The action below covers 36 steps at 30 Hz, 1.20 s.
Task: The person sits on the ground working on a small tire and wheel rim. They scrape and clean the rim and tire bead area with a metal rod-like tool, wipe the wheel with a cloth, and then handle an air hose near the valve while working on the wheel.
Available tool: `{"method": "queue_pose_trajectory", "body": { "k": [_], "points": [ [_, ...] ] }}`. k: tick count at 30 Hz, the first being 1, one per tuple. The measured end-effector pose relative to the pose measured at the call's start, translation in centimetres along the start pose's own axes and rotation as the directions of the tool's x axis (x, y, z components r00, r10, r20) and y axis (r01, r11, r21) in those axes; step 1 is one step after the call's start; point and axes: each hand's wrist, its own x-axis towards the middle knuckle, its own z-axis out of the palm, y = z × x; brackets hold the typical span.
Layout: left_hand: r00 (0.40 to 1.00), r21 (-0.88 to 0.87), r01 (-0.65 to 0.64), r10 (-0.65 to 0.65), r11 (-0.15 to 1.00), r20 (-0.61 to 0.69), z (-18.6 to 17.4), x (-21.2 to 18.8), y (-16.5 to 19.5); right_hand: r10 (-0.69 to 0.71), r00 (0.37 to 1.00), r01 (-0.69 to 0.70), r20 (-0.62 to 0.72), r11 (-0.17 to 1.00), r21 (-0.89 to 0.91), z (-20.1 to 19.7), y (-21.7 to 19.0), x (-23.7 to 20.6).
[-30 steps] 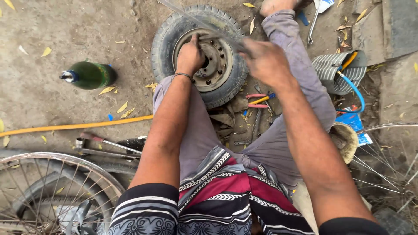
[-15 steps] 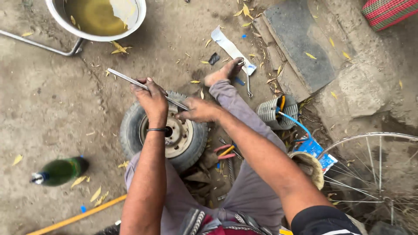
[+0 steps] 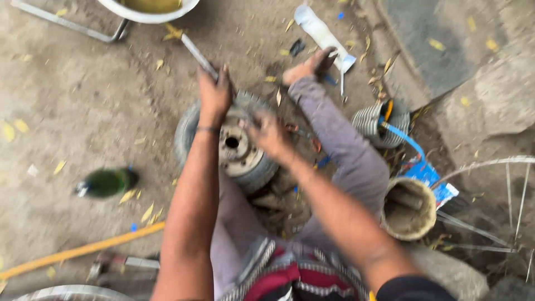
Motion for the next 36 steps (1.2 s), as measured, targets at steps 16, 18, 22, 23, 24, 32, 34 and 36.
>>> {"method": "queue_pose_trajectory", "body": {
  "k": [16, 18, 22, 23, 24, 32, 34, 36],
  "points": [
    [0.987, 0.323, -0.108, 0.061, 0.94, 0.151, -7.9, -12.7, -1.9, 0.176, 0.984, -0.164, 0.019, 0.948, -0.274, 0.0, -0.5, -2.4],
    [0.995, 0.57, 0.096, -0.094, 0.816, -0.034, -9.5, -12.6, -4.2, -0.054, 0.998, 0.042, -0.043, 0.967, -0.252, 0.6, 0.4, -2.1],
    [0.968, 0.327, 0.034, 0.05, 0.944, -0.246, -11.5, -12.2, -6.7, -0.128, 0.982, 0.052, -0.136, 0.885, -0.462, 1.5, 1.1, -2.6],
    [0.968, 0.195, 0.023, 0.027, 0.981, -0.248, -11.7, -12.1, -7.2, -0.025, 0.999, 0.016, -0.038, 0.977, -0.213, 1.3, 0.6, -2.8],
    [0.967, 0.271, 0.043, 0.028, 0.962, -0.253, -11.6, -12.1, -7.4, 0.053, 0.996, -0.056, 0.074, 0.998, 0.037, 0.7, 0.1, -2.7],
    [0.972, 0.517, -0.221, 0.228, 0.827, 0.052, -10.6, -12.4, -6.3, -0.078, 0.974, 0.082, 0.211, 0.997, -0.012, 0.1, -3.3, -5.7],
    [0.997, 0.455, 0.075, -0.071, 0.887, -0.025, -10.9, -12.2, -6.6, -0.037, 0.971, 0.033, 0.236, 0.999, 0.018, 0.8, -4.0, -6.1],
    [0.971, 0.429, 0.235, -0.229, 0.872, -0.067, -11.2, -11.9, -7.1, -0.101, 0.96, 0.101, 0.26, 0.995, 0.01, 1.3, -4.8, -6.0]
  ]
}}
